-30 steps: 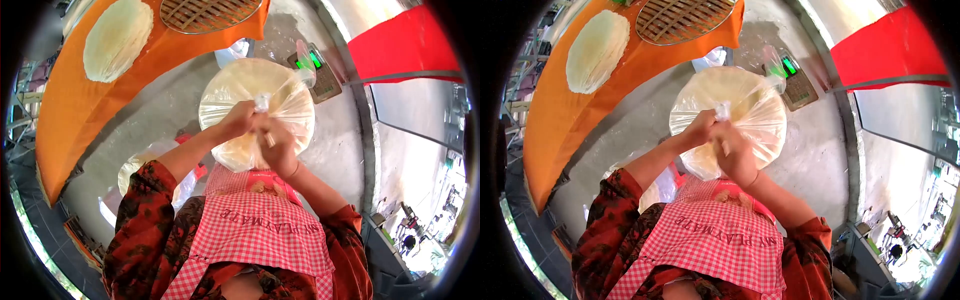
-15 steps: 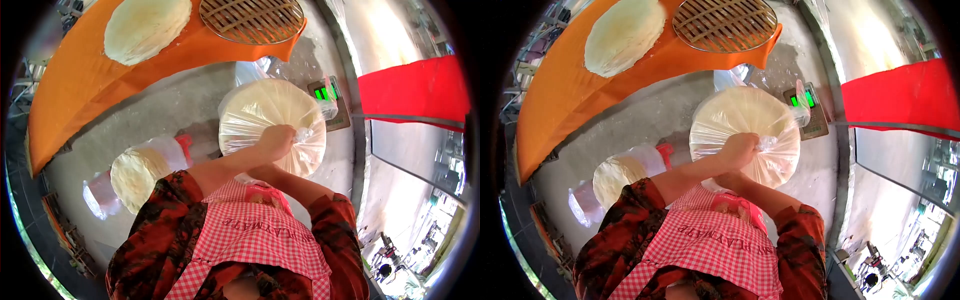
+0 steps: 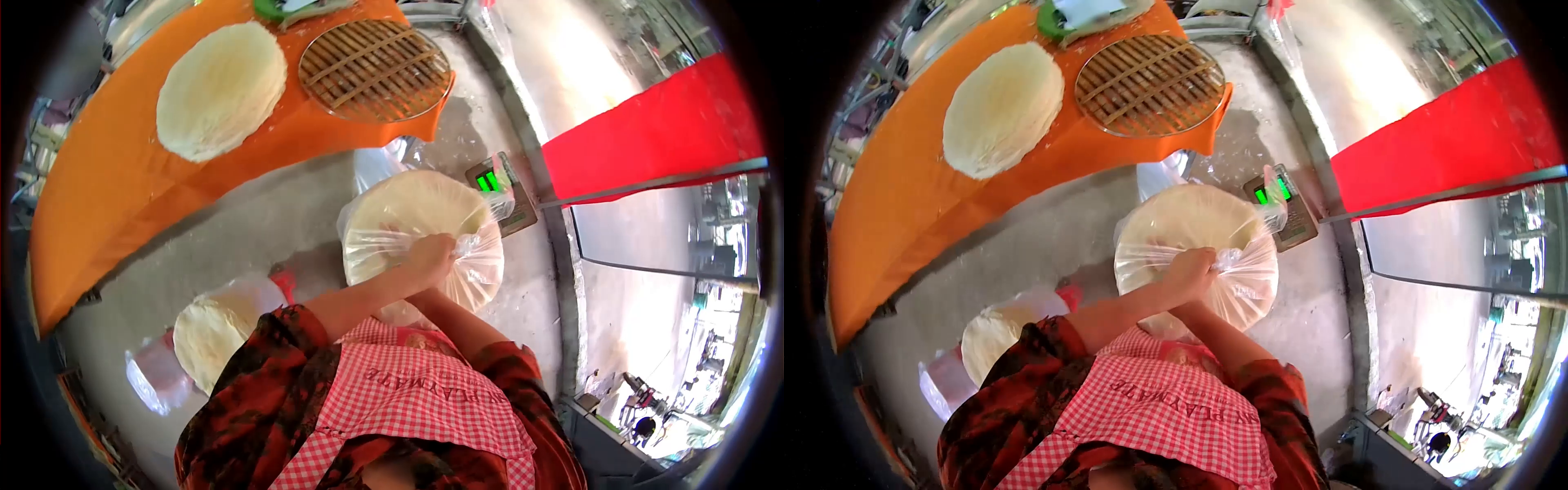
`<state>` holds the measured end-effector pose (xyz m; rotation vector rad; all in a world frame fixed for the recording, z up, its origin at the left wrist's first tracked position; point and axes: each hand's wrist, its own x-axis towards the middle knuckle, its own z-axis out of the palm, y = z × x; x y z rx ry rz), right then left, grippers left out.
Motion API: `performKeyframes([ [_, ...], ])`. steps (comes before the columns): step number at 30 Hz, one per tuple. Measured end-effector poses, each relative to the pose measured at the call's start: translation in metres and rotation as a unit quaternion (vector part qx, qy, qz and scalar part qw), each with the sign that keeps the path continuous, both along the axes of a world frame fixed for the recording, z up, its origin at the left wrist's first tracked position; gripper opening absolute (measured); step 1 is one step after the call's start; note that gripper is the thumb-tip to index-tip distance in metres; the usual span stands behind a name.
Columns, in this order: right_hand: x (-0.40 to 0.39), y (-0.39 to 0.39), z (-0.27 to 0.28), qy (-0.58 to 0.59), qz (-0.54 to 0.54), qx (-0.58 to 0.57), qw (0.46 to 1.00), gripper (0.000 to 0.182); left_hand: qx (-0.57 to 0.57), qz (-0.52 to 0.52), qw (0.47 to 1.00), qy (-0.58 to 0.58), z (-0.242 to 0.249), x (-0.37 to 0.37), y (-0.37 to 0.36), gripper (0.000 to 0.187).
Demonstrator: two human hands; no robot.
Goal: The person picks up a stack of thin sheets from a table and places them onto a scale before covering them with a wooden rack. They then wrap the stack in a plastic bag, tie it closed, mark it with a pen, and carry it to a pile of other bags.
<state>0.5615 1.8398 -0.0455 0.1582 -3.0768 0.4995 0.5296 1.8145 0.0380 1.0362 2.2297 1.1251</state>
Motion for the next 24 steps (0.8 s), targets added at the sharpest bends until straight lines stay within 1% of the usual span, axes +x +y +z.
performKeyframes([
  [2, -0.027, -0.007, -0.010, 0.008, -0.028, 0.014, 0.999, 0.042, 0.019, -0.028, 0.999, 0.005, 0.000, -0.005, -0.005, 0.010],
  [5, -0.048, -0.011, -0.019, 0.011, -0.054, 0.020, 0.998, 0.042, 0.065, -0.042, 0.997, 0.007, -0.004, -0.008, -0.006, 0.009],
  [8, -0.055, -0.017, -0.025, 0.013, -0.075, 0.023, 0.997, 0.042, 0.116, -0.080, 0.990, -0.010, -0.001, -0.004, -0.003, 0.009],
  [11, -0.055, -0.017, -0.024, 0.012, -0.101, 0.027, 0.994, 0.041, 0.127, -0.104, 0.986, -0.008, -0.002, -0.009, -0.005, 0.009],
  [14, -0.039, -0.010, -0.016, 0.005, -0.134, 0.046, 0.990, 0.041, 0.124, -0.085, 0.988, -0.027, -0.025, -0.012, -0.009, 0.011],
  [15, -0.029, -0.010, -0.012, 0.000, -0.145, 0.052, 0.988, 0.041, 0.124, -0.075, 0.988, -0.051, -0.021, -0.012, -0.013, 0.013],
  [18, 0.009, -0.009, 0.002, -0.019, -0.180, 0.075, 0.981, 0.041, 0.120, -0.078, 0.988, -0.052, -0.012, -0.013, -0.018, 0.015],
  [19, 0.021, -0.010, 0.006, -0.023, -0.189, 0.085, 0.978, 0.041, 0.149, -0.074, 0.982, -0.091, -0.016, -0.013, -0.018, 0.015],
  [22, 0.057, -0.017, 0.020, -0.033, -0.212, 0.109, 0.971, 0.041, 0.150, -0.074, 0.977, -0.134, -0.011, -0.008, -0.020, 0.014],
  [23, 0.066, -0.019, 0.024, -0.024, -0.203, 0.109, 0.973, 0.041, 0.191, -0.058, 0.974, -0.106, -0.022, -0.007, -0.016, 0.015],
  [24, 0.071, -0.018, 0.030, -0.014, -0.185, 0.105, 0.977, 0.041, 0.197, -0.062, 0.973, -0.098, -0.021, -0.008, -0.014, 0.015],
])
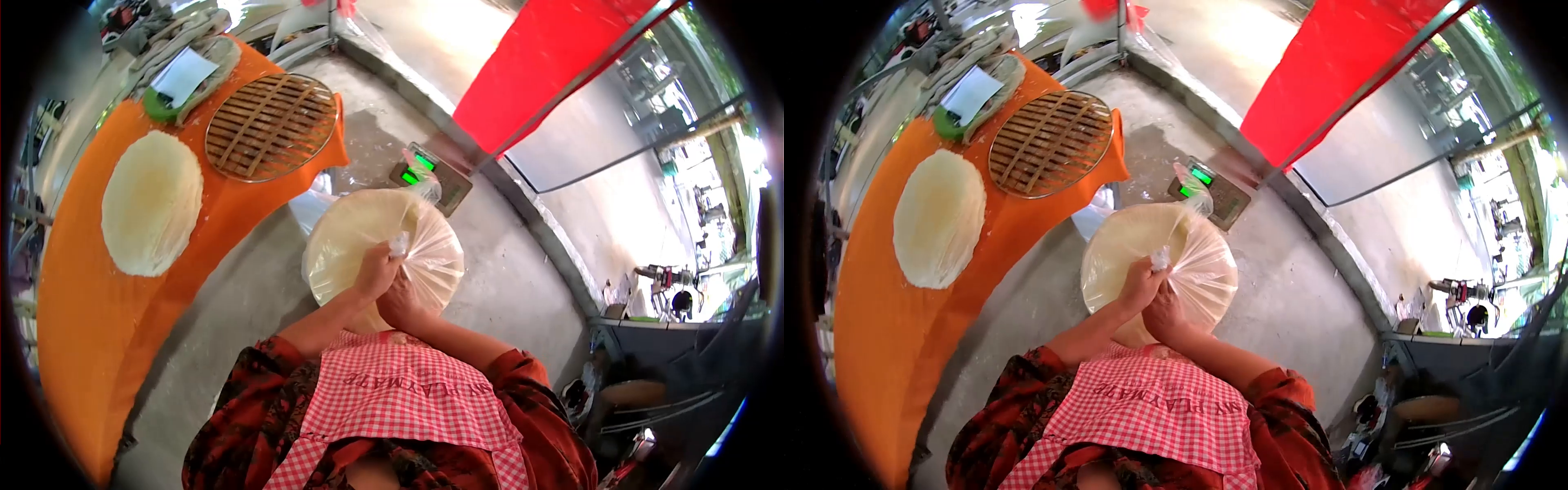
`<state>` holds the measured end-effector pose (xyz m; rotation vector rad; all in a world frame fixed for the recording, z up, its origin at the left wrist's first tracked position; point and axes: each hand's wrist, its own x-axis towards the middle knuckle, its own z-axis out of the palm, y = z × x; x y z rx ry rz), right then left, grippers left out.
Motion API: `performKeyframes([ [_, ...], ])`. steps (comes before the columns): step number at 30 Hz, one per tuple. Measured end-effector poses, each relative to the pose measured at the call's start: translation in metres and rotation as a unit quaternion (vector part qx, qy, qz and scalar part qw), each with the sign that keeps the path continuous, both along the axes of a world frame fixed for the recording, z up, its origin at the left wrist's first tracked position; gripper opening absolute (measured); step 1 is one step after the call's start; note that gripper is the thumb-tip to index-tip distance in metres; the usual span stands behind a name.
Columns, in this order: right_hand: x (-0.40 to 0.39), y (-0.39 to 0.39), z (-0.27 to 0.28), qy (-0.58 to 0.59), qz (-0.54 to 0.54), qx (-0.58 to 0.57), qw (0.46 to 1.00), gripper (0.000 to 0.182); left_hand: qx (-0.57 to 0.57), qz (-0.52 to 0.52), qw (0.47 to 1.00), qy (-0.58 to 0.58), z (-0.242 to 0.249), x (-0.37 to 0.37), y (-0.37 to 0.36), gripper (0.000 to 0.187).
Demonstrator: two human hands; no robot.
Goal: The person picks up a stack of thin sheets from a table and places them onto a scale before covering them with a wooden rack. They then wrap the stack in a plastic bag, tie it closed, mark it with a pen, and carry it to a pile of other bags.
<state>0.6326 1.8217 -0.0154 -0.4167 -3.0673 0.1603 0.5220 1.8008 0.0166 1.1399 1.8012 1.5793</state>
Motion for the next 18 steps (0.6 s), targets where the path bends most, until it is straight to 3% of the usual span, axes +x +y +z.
performKeyframes([
  [1, 0.005, 0.002, 0.012, 0.017, 0.041, -0.006, 0.999, 0.036, 0.006, -0.001, 1.000, 0.008, 0.000, -0.002, 0.002, 0.014],
  [2, 0.008, 0.003, 0.042, -0.038, -0.012, -0.117, 0.992, 0.035, 0.007, 0.000, 1.000, 0.014, -0.001, -0.002, -0.001, 0.014],
  [4, 0.009, 0.011, 0.103, -0.141, -0.113, -0.334, 0.925, 0.034, -0.031, -0.046, 0.998, -0.016, 0.005, -0.010, -0.005, 0.012],
  [5, 0.023, 0.011, 0.082, 0.155, -0.096, -0.296, 0.938, 0.024, -0.029, -0.061, 0.998, -0.018, 0.005, -0.015, -0.005, 0.012],
  [6, 0.019, 0.015, 0.093, 0.282, -0.134, -0.226, 0.923, 0.024, -0.025, -0.077, 0.997, -0.020, 0.005, -0.016, -0.005, 0.012],
  [8, 0.000, 0.034, 0.105, 0.365, -0.201, -0.074, 0.906, 0.029, 0.008, -0.054, 0.997, -0.052, 0.007, -0.009, 0.000, 0.011],
  [10, -0.013, 0.056, 0.093, 0.343, -0.105, -0.117, 0.926, 0.026, 0.056, -0.031, 0.996, -0.061, 0.006, -0.003, 0.002, 0.010],
  [11, -0.014, 0.062, 0.083, 0.329, -0.055, -0.141, 0.932, 0.025, 0.005, -0.039, 0.999, -0.016, 0.005, -0.004, 0.000, 0.011],
  [13, -0.016, 0.067, 0.070, 0.279, -0.101, -0.297, 0.908, 0.021, -0.097, -0.051, 0.991, 0.075, 0.006, -0.011, -0.002, 0.014],
  [14, -0.017, 0.067, 0.064, 0.249, -0.121, -0.375, 0.885, 0.019, -0.102, -0.043, 0.994, 0.001, 0.007, -0.008, -0.006, 0.016],
  [15, -0.018, 0.066, 0.062, 0.275, -0.118, -0.376, 0.877, 0.011, -0.105, -0.034, 0.991, -0.071, 0.009, -0.003, -0.011, 0.018],
  [16, -0.021, 0.062, 0.061, 0.306, -0.141, -0.436, 0.835, 0.009, -0.107, -0.028, 0.984, -0.139, 0.017, 0.001, -0.015, 0.021],
  [18, -0.022, 0.052, 0.060, 0.356, -0.185, -0.545, 0.737, 0.005, 0.037, 0.075, 0.991, -0.104, 0.041, 0.035, -0.029, 0.022],
])
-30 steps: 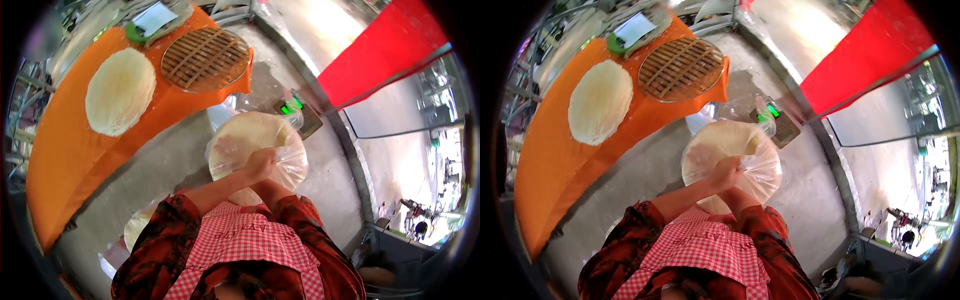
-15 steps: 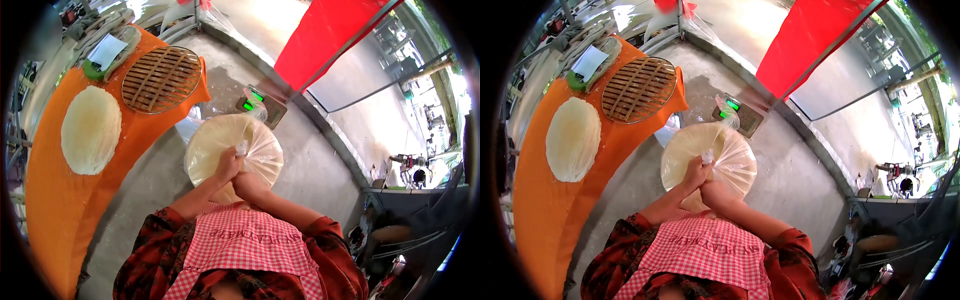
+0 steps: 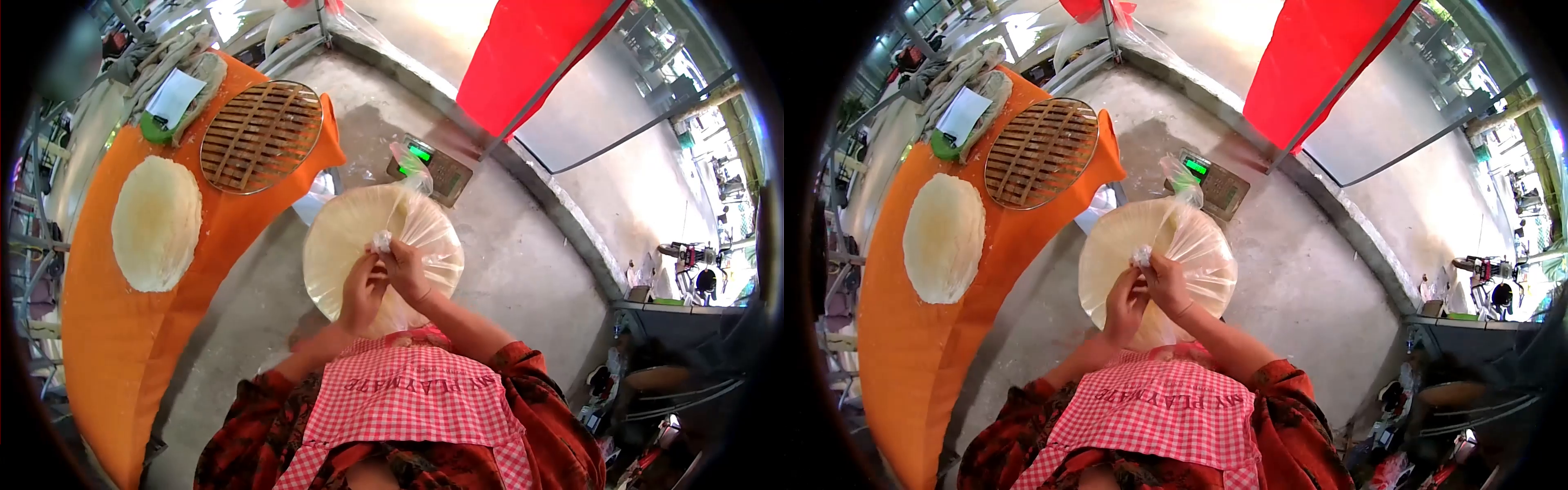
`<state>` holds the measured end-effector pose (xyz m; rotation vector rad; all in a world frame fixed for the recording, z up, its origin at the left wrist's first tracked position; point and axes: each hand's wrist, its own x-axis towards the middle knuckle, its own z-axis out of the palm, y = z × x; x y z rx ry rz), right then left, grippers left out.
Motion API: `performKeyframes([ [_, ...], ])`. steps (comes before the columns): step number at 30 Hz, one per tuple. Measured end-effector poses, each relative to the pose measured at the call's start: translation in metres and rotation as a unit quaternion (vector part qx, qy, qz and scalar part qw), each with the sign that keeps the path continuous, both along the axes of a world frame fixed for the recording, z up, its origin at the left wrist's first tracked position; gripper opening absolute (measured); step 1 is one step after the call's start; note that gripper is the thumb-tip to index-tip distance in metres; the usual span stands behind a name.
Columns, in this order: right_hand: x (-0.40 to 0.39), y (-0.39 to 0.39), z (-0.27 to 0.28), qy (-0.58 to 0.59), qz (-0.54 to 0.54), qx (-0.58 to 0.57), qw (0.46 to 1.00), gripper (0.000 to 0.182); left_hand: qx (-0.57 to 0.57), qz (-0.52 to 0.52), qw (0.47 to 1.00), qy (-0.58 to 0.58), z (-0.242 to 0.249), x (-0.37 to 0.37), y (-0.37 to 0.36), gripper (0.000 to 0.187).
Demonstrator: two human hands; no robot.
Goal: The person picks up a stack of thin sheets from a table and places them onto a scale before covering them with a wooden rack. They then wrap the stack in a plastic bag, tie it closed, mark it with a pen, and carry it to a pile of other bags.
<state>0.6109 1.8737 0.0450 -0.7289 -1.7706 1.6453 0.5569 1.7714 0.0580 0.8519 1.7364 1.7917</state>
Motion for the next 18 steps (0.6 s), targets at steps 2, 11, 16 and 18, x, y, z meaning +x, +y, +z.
performKeyframes([
  [2, 0.002, 0.006, -0.004, 0.005, 0.018, 0.040, 0.999, 0.006, -0.026, -0.030, 0.947, 0.318, -0.012, 0.006, -0.038, 0.021],
  [11, 0.008, 0.028, 0.014, -0.019, 0.240, 0.216, 0.946, 0.016, -0.212, -0.005, 0.942, 0.262, -0.072, 0.025, 0.018, 0.020],
  [16, 0.012, 0.038, 0.011, -0.003, 0.303, 0.218, 0.928, 0.012, -0.233, -0.009, 0.934, 0.271, -0.064, 0.033, 0.012, 0.021],
  [18, 0.011, 0.039, 0.009, 0.018, 0.313, 0.221, 0.923, 0.012, -0.239, -0.012, 0.931, 0.275, -0.061, 0.036, 0.015, 0.022],
])
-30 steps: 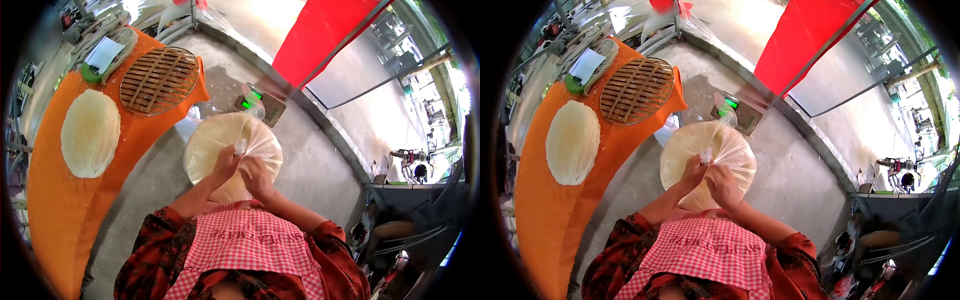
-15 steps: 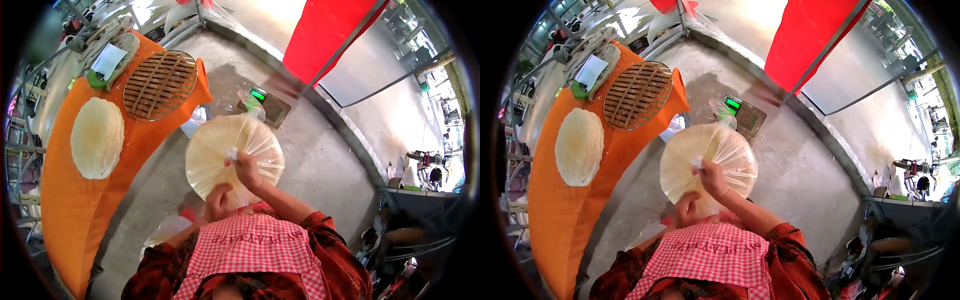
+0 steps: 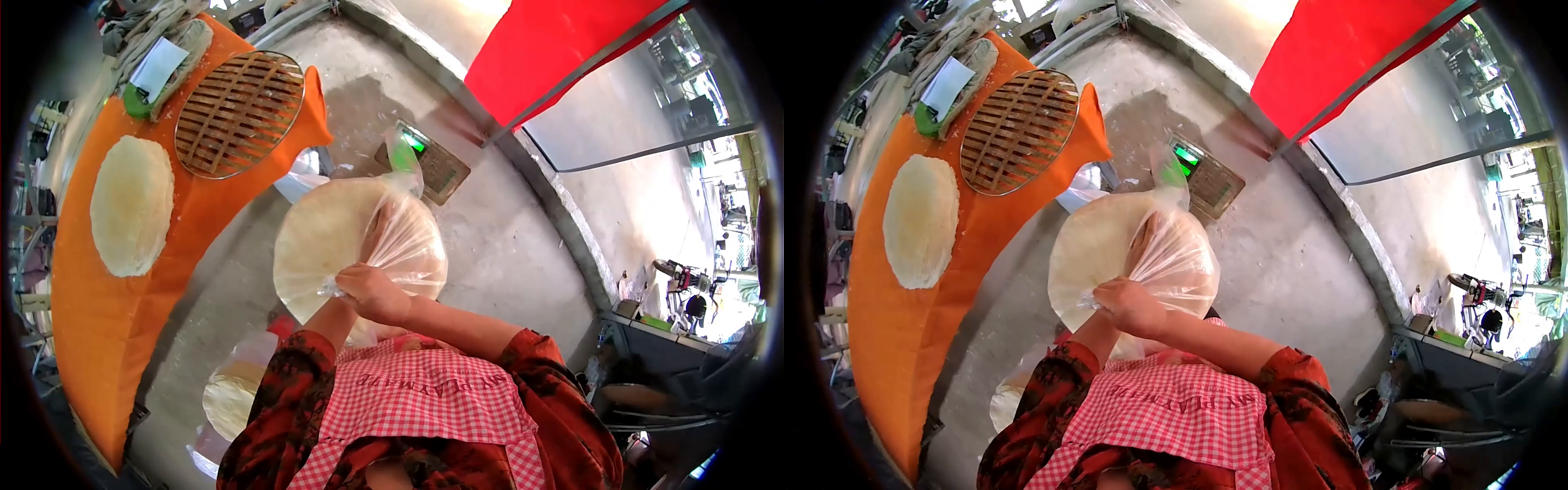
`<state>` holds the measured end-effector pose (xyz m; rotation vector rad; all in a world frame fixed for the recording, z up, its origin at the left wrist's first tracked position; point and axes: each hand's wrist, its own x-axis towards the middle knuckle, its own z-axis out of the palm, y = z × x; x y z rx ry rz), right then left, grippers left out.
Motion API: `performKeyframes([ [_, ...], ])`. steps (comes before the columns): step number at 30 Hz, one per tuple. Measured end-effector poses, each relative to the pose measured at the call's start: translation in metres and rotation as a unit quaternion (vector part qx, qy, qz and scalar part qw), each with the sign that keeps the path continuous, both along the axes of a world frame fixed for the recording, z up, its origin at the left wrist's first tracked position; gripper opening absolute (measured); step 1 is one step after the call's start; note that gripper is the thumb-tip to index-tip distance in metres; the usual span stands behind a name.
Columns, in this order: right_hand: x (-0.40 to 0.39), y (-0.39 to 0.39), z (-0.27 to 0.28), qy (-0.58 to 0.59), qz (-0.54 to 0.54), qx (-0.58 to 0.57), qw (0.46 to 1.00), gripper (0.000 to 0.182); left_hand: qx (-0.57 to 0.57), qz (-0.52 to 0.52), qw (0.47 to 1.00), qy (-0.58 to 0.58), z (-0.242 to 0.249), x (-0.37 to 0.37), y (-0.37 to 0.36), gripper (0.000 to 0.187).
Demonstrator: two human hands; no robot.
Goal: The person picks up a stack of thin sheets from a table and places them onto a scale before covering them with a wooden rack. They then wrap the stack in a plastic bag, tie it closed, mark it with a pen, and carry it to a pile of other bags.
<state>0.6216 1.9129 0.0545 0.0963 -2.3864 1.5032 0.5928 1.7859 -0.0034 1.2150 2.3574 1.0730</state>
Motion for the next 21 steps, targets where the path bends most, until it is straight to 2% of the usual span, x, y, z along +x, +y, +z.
performKeyframes([
  [4, -0.004, -0.003, -0.006, 0.034, 0.041, 0.009, 0.999, 0.013, -0.007, -0.014, 1.000, 0.012, 0.007, 0.001, 0.013, 0.024],
  [9, -0.001, -0.001, 0.000, 0.010, 0.042, 0.000, 0.999, 0.014, -0.027, -0.046, 0.997, 0.048, -0.004, -0.005, 0.067, 0.026],
  [14, 0.005, -0.006, -0.008, 0.042, 0.024, -0.006, 0.999, 0.014, -0.050, -0.073, 0.993, 0.083, -0.020, -0.006, 0.116, 0.028],
  [21, 0.005, -0.016, -0.016, 0.020, 0.031, 0.047, 0.998, 0.014, -0.066, -0.072, 0.991, 0.091, -0.026, -0.008, 0.123, 0.032],
])
